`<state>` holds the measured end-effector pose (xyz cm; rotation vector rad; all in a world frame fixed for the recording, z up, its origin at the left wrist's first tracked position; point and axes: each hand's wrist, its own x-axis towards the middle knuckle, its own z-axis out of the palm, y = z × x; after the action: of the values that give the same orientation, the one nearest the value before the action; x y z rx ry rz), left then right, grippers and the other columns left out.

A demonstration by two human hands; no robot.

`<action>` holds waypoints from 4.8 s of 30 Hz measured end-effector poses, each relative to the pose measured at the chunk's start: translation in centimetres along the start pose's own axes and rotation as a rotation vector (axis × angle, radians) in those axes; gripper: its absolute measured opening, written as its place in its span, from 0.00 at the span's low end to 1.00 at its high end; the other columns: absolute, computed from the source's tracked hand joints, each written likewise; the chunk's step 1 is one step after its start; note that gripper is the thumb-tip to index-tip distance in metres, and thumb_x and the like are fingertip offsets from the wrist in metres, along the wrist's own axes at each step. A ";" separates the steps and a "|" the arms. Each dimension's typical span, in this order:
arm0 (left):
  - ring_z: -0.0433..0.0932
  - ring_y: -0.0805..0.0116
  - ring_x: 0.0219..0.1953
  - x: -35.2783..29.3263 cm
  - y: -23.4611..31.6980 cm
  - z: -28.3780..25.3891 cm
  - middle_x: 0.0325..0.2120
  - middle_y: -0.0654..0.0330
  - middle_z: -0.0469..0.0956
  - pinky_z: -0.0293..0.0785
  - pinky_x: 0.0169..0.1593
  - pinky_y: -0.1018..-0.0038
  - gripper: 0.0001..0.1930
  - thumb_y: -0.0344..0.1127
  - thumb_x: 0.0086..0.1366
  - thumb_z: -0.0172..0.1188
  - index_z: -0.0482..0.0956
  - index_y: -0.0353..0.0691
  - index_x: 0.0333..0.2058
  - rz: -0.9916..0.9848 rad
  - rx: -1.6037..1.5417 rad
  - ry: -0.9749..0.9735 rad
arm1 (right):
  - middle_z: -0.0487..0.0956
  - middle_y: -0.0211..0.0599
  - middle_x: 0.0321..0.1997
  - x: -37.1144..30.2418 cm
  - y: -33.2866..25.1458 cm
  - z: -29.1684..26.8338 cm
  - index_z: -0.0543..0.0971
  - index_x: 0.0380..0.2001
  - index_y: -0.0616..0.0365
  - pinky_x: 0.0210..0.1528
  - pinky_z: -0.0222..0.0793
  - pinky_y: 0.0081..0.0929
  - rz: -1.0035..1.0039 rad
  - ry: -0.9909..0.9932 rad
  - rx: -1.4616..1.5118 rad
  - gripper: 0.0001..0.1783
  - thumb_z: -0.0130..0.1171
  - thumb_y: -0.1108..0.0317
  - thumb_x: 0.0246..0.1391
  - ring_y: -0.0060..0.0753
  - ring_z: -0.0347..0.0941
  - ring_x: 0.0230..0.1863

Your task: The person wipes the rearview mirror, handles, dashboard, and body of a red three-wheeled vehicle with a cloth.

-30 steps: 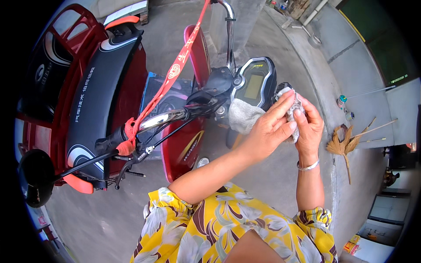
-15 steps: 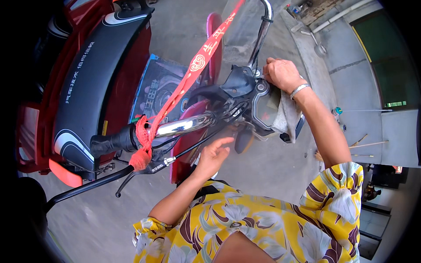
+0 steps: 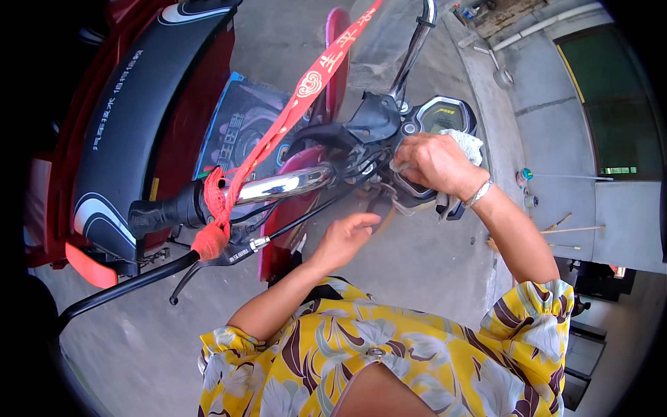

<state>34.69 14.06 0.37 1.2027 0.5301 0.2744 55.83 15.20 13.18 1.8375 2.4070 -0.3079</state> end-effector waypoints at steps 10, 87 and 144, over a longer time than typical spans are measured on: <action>0.69 0.82 0.39 -0.5 -0.6 0.3 0.36 0.65 0.75 0.63 0.44 0.83 0.13 0.28 0.58 0.48 0.72 0.34 0.42 -0.057 -0.033 -0.022 | 0.76 0.40 0.23 2.4 -0.6 2.9 0.75 0.18 0.58 0.31 0.69 0.28 0.146 0.045 -0.300 0.05 0.50 0.71 0.37 0.36 0.74 0.29; 0.71 0.74 0.43 -2.2 -3.6 -1.1 0.39 0.60 0.74 0.64 0.49 0.78 0.13 0.28 0.59 0.48 0.71 0.32 0.42 -0.033 -0.098 -0.077 | 0.72 0.41 0.32 0.0 -5.8 2.7 0.76 0.24 0.58 0.31 0.71 0.31 0.457 0.021 -0.363 0.07 0.50 0.69 0.42 0.39 0.73 0.32; 0.71 0.70 0.43 -0.3 -0.8 -0.2 0.41 0.57 0.73 0.64 0.47 0.77 0.13 0.26 0.59 0.48 0.70 0.33 0.43 -0.131 -0.030 -0.157 | 0.77 0.47 0.34 -8.8 13.3 -0.3 0.78 0.35 0.53 0.44 0.65 0.36 1.166 0.550 0.254 0.20 0.52 0.52 0.43 0.45 0.72 0.40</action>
<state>34.31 13.81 -0.32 1.1442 0.4639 0.0755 71.00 10.27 13.85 3.3367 1.0661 0.0268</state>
